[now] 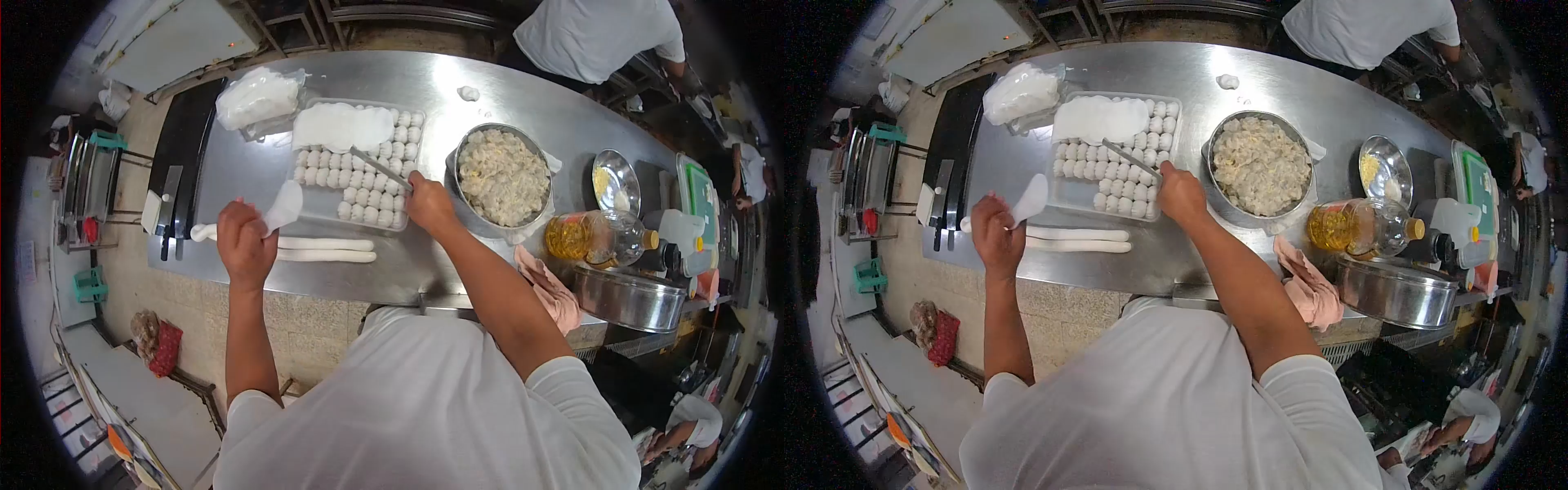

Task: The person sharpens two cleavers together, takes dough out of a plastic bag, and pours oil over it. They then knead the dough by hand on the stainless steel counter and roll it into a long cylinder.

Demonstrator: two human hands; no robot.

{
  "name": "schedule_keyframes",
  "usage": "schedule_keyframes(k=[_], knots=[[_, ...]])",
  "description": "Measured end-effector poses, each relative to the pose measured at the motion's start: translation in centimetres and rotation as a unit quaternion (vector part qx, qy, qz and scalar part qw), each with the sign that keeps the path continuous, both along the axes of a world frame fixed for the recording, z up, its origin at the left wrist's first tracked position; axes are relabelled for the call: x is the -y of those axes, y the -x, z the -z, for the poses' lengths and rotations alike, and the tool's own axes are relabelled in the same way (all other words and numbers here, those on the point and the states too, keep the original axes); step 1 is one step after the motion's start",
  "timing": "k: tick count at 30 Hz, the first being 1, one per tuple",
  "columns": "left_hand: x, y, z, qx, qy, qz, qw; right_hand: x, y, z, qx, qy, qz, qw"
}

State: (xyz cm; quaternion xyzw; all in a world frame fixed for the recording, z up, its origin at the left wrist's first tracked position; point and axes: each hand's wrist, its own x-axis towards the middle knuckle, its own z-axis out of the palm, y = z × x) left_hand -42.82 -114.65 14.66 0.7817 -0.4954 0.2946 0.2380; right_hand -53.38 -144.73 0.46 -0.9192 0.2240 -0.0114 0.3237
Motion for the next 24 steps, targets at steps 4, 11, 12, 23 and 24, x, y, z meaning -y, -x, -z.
schedule_keyframes(k=[4,11,12,23,24], knots=[[2.2,1.3,-0.4,-0.209,0.157,-0.113,0.959,0.3,-0.6,-0.3,-0.012,0.027,0.033,0.999],[5.1,6.8,7.3,-0.813,0.479,0.099,0.315,2.3,5.0,-5.1,0.031,-0.004,0.009,0.999],[5.7,7.6,7.8,-0.824,0.468,0.154,0.278,2.7,6.7,-6.7,0.061,-0.040,-0.003,0.997],[14.8,12.0,8.3,-0.899,0.280,0.110,0.317,8.1,22.3,-14.8,-0.003,0.184,0.072,0.980],[15.3,12.1,8.8,-0.905,0.243,0.061,0.344,8.4,22.6,-15.3,-0.045,0.218,0.076,0.972]])
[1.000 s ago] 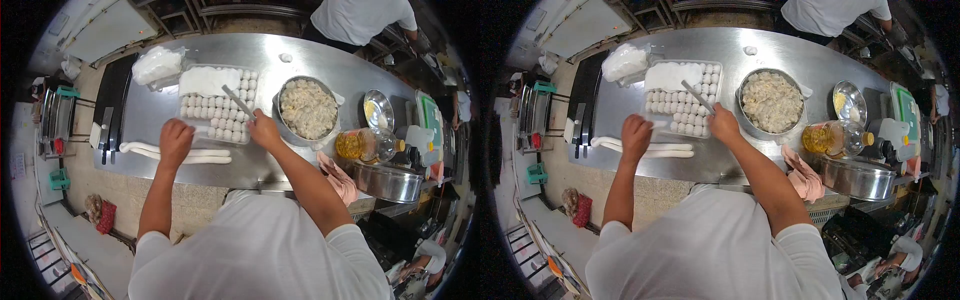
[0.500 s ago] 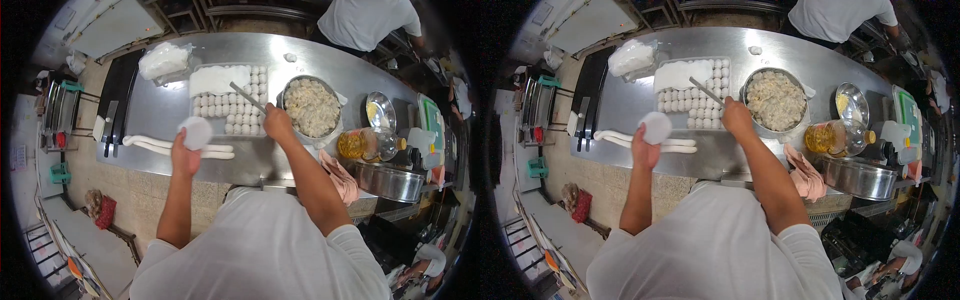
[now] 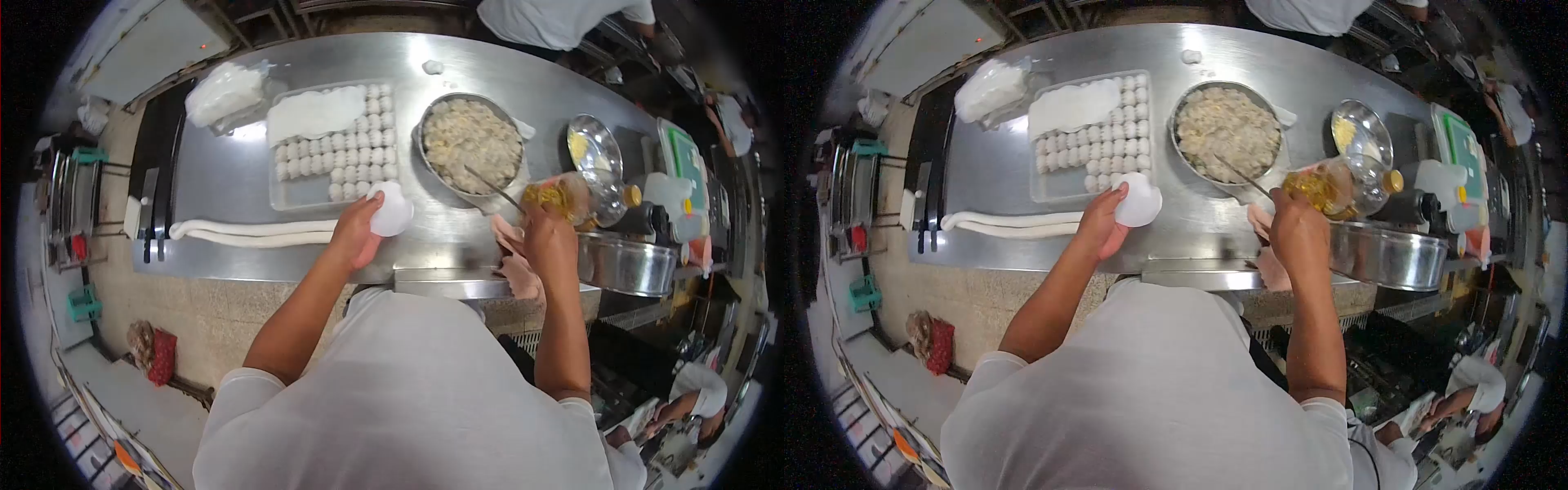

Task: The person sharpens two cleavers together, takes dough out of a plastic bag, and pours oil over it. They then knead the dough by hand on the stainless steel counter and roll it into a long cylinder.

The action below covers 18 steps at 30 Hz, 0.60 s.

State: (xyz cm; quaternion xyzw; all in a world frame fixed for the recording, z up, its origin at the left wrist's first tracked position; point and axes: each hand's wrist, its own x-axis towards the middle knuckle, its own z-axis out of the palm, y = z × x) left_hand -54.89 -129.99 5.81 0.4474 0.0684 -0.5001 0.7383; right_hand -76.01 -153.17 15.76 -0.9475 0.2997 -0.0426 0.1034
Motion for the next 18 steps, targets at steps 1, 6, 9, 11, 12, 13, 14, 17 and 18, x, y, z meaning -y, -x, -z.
schedule_keyframes(k=[1,6,9,11,12,13,14,17,18], knots=[[0.5,0.2,0.6,-0.001,0.002,0.007,1.000,0.1,0.2,-0.4,-0.042,0.030,0.010,0.999],[1.6,1.5,3.0,-0.050,0.039,0.009,0.998,0.6,0.5,0.2,-0.083,0.063,0.010,0.994],[2.0,2.2,3.0,-0.008,0.022,0.060,0.998,0.8,0.4,2.1,-0.056,0.037,-0.053,0.996],[1.9,2.1,1.0,0.205,-0.090,0.147,0.963,1.0,0.3,3.0,-0.026,0.029,-0.042,0.998],[1.9,1.9,0.0,0.402,-0.198,0.228,0.864,1.0,0.3,3.2,-0.026,0.029,-0.044,0.998],[1.7,1.6,-0.4,0.402,-0.199,0.227,0.864,1.0,0.4,3.4,-0.018,0.033,-0.039,0.999],[1.4,1.1,-0.7,0.644,-0.146,0.212,0.720,1.0,0.5,3.5,-0.010,0.036,-0.031,0.999],[1.1,-0.2,-2.1,0.841,-0.052,0.151,0.517,0.7,-0.2,3.7,-0.060,0.027,-0.037,0.997],[1.1,-0.6,-2.4,0.847,-0.023,0.121,0.518,0.8,0.0,3.7,-0.059,0.026,-0.034,0.997]])
